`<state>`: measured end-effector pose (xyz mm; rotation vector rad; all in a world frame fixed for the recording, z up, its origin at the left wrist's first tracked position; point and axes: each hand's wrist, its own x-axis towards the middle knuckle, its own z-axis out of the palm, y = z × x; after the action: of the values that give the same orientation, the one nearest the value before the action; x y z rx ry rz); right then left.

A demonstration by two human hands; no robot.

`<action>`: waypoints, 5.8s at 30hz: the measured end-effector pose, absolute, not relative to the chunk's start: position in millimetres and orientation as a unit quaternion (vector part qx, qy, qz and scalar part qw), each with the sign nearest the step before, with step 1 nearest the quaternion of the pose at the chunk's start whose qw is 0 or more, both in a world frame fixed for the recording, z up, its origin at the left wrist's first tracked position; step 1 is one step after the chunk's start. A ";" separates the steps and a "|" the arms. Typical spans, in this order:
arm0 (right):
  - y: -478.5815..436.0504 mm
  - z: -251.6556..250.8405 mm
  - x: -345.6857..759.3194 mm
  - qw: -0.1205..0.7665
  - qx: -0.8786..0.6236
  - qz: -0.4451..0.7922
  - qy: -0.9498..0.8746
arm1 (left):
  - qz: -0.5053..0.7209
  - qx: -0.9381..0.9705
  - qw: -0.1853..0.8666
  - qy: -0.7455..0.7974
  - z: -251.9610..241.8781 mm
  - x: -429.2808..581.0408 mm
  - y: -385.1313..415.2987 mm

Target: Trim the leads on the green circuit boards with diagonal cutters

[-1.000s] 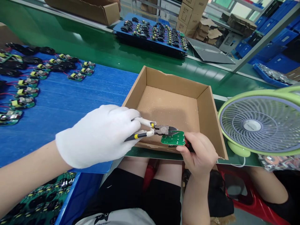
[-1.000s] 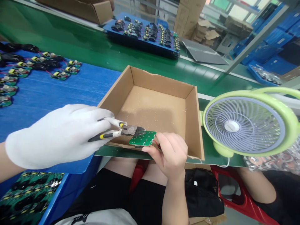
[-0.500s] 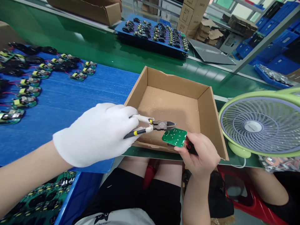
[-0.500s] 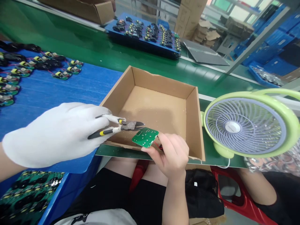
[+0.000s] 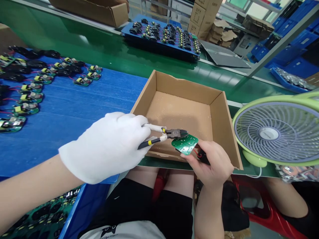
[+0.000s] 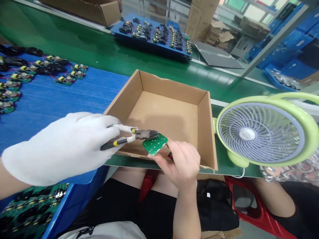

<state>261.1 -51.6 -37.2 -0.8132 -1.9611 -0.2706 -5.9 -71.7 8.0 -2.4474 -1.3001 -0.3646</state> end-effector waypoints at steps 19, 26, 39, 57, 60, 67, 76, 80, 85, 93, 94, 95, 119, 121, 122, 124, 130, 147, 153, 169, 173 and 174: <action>-51.4 -41.1 261.3 0.473 -0.344 -0.146 -0.798 | -0.140 -0.838 0.157 -0.504 7.6 13.0 -87.9; -50.8 -45.1 259.4 0.497 -0.314 -0.176 -0.790 | -0.116 -0.802 0.182 -0.557 3.9 24.6 -98.1; -40.2 -75.7 262.4 0.538 -0.286 -0.202 -0.767 | -0.110 -0.804 0.204 -0.548 10.0 34.6 -95.8; -79.2 -69.7 251.0 0.534 -0.330 -0.162 -0.761 | -0.074 -0.805 0.155 -0.568 0.4 27.4 -113.9; -81.4 -71.3 251.2 0.538 -0.335 -0.155 -0.758 | -0.063 -0.806 0.165 -0.565 2.0 29.7 -114.4; -84.9 -73.9 255.8 0.520 -0.358 -0.151 -0.761 | -0.038 -0.796 0.172 -0.579 6.5 32.8 -117.9; -80.5 -70.1 252.9 0.522 -0.348 -0.159 -0.762 | 0.014 -0.795 0.177 -0.580 11.0 35.6 -123.3; -80.7 -72.7 254.2 0.516 -0.352 -0.157 -0.765 | -0.029 -0.797 0.186 -0.575 9.8 36.2 -123.9; -82.1 -76.4 254.3 0.527 -0.362 -0.148 -0.755 | -0.069 -0.797 0.182 -0.572 12.4 39.3 -124.0; -81.6 -75.5 260.2 0.495 -0.360 -0.138 -0.779 | -0.048 -0.807 0.210 -0.550 15.4 40.8 -122.6; -81.5 -75.9 260.3 0.495 -0.361 -0.138 -0.778 | -0.041 -0.807 0.222 -0.546 15.7 41.2 -122.1; -81.4 -76.4 260.0 0.495 -0.360 -0.141 -0.778 | -0.033 -0.806 0.233 -0.542 16.0 41.8 -121.4; -78.4 -81.4 258.4 0.519 -0.349 -0.186 -0.758 | -0.027 -0.800 0.262 -0.539 17.9 43.7 -116.5; -78.5 -80.8 258.4 0.513 -0.348 -0.184 -0.763 | -0.037 -0.804 0.249 -0.539 18.3 41.7 -116.1; -78.5 -80.2 258.0 0.510 -0.347 -0.184 -0.765 | -0.040 -0.805 0.241 -0.541 18.0 40.3 -116.8; -78.6 -79.1 256.6 0.514 -0.345 -0.187 -0.763 | -0.042 -0.806 0.222 -0.547 16.8 37.6 -119.3; -78.7 -80.6 254.1 0.528 -0.347 -0.192 -0.751 | -0.024 -0.797 0.199 -0.569 14.8 35.3 -123.2; -79.3 -82.7 252.6 0.536 -0.345 -0.184 -0.748 | -0.014 -0.801 0.243 -0.547 16.8 38.6 -123.3; -79.5 -84.2 249.8 0.546 -0.347 -0.191 -0.738 | -0.014 -0.811 0.261 -0.523 17.6 40.1 -119.1; -78.2 -86.2 255.8 0.546 -0.337 -0.184 -0.745 | -0.033 -0.838 0.249 -0.484 11.1 31.2 -114.9; -79.0 -87.8 261.0 0.527 -0.347 -0.171 -0.757 | -0.049 -0.842 0.244 -0.480 13.7 30.2 -112.4; -79.2 -88.2 262.1 0.526 -0.346 -0.169 -0.758 | -0.053 -0.837 0.242 -0.488 14.4 29.8 -111.8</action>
<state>262.1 -79.2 -88.2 -0.8284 -1.8129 -0.4044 29.8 -111.8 14.4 -2.2893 -1.3331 -0.1451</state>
